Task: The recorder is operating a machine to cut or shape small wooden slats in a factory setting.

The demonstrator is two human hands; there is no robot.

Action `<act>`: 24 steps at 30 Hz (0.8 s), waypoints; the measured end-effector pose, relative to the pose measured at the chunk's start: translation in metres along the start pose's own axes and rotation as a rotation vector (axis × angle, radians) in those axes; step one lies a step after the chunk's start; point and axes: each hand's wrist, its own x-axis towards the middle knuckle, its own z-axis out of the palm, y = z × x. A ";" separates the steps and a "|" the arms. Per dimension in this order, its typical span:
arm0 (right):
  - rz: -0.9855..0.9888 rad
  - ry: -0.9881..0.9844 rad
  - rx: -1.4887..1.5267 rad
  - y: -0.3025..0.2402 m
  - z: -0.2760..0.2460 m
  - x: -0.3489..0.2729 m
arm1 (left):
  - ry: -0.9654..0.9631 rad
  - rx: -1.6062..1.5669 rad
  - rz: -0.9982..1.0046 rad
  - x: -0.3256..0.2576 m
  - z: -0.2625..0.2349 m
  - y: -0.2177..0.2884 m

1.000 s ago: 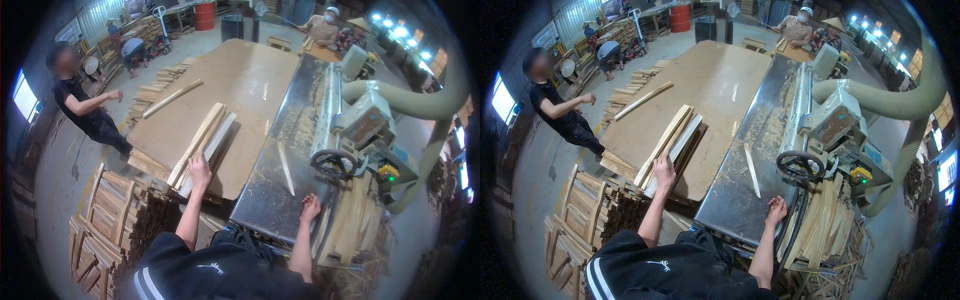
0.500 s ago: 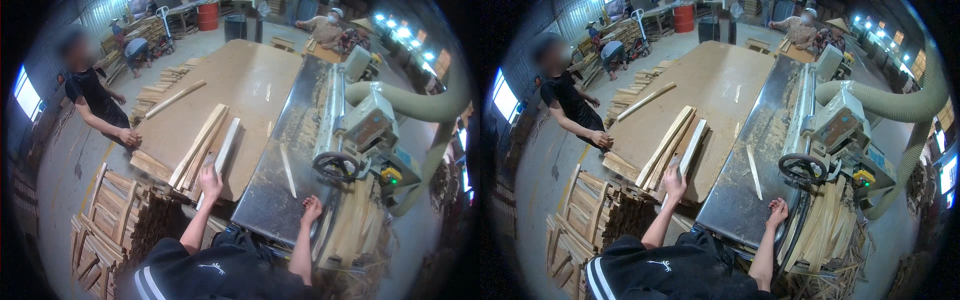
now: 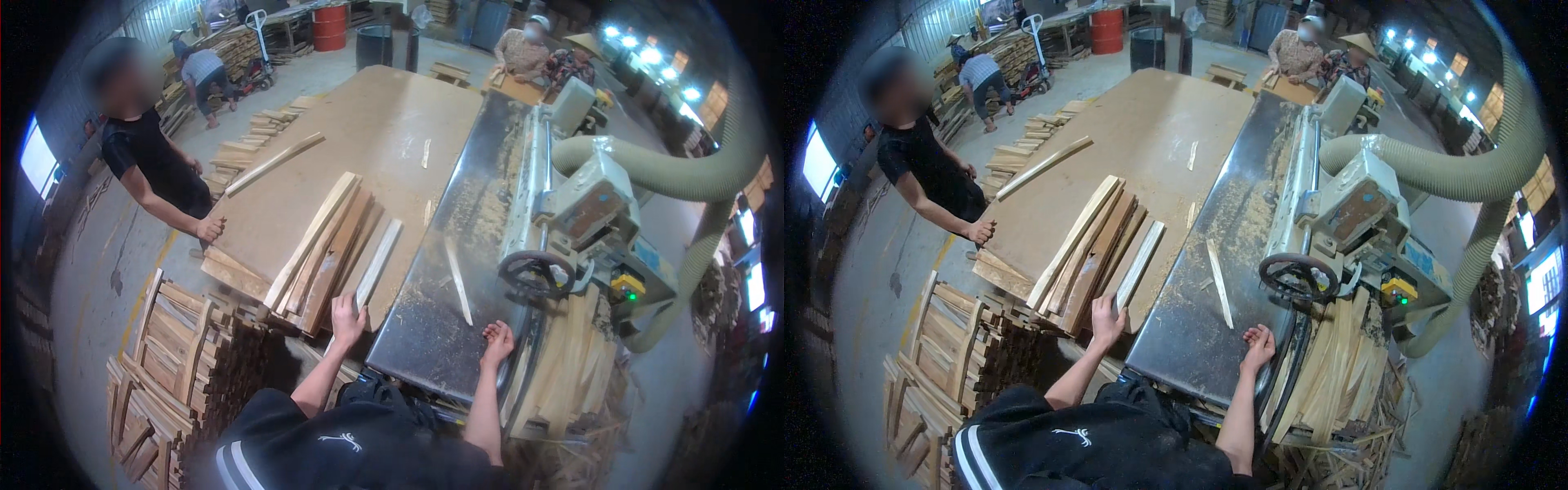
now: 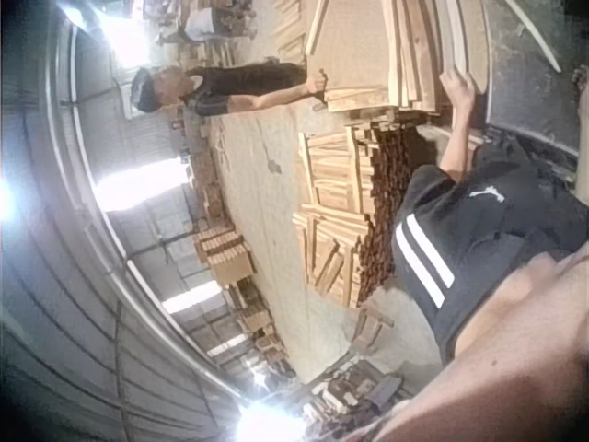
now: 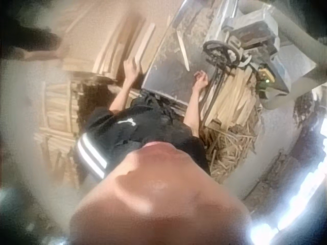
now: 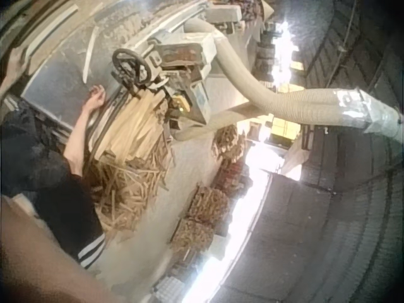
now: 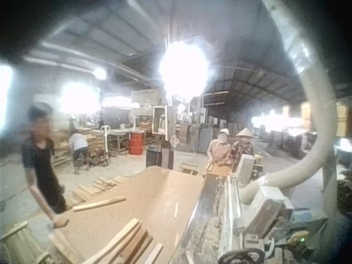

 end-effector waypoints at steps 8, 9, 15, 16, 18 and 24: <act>-0.800 0.700 -0.524 -0.187 0.072 0.094 | 0.001 -0.023 0.003 0.003 0.000 -0.010; -0.782 0.492 -0.565 -0.205 0.064 0.124 | -0.017 -0.035 -0.010 0.005 0.003 -0.008; 0.104 -0.260 -0.881 -0.235 0.053 0.187 | -0.028 -0.088 -0.002 0.001 0.002 -0.008; -0.196 -0.180 -1.244 -0.239 0.079 0.165 | -0.031 -0.084 -0.005 -0.002 0.002 -0.006; -0.425 -0.147 -1.893 -0.258 0.158 0.108 | -0.008 -0.060 0.016 -0.001 -0.001 -0.007; -1.257 -0.777 -2.846 -0.109 0.199 0.088 | -0.005 -0.058 0.000 0.012 0.005 -0.008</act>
